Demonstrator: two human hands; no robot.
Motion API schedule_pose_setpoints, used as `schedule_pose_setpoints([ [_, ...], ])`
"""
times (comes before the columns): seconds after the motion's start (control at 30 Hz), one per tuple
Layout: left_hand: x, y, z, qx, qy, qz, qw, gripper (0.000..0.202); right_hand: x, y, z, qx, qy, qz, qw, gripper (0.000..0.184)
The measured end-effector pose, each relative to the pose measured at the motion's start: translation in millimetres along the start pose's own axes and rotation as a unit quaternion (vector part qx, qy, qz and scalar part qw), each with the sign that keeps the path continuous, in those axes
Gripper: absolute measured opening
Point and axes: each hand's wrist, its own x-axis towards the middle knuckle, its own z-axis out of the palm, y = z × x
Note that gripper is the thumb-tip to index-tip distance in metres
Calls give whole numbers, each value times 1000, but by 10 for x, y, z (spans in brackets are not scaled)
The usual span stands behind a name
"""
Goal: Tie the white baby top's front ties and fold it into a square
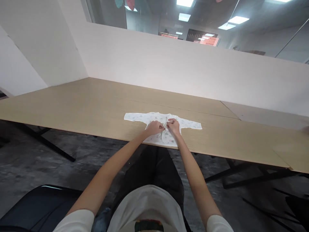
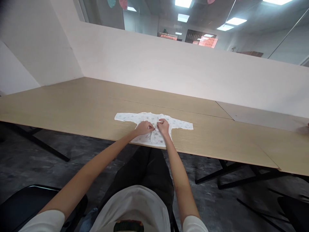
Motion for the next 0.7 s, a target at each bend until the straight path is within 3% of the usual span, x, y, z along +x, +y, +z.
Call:
schedule_pose_setpoints([
  [0.1, -82, -32, -11, 16, -59, 12, 998, 23, -236, -55, -55, -66, -46, -25, 996, 26],
  [0.27, -147, -56, 8, -18, -50, -10, 999, 28, -550, -88, -89, -83, -53, -60, 993, 18],
  [0.43, -160, -33, -10, -26, -54, 0, 998, 31, -582, -108, -95, -48, -63, -67, 995, 11],
  [0.7, -156, -32, -42, -78, -69, -9, 995, 32, -568, -96, -105, -49, -12, -5, 999, 10],
])
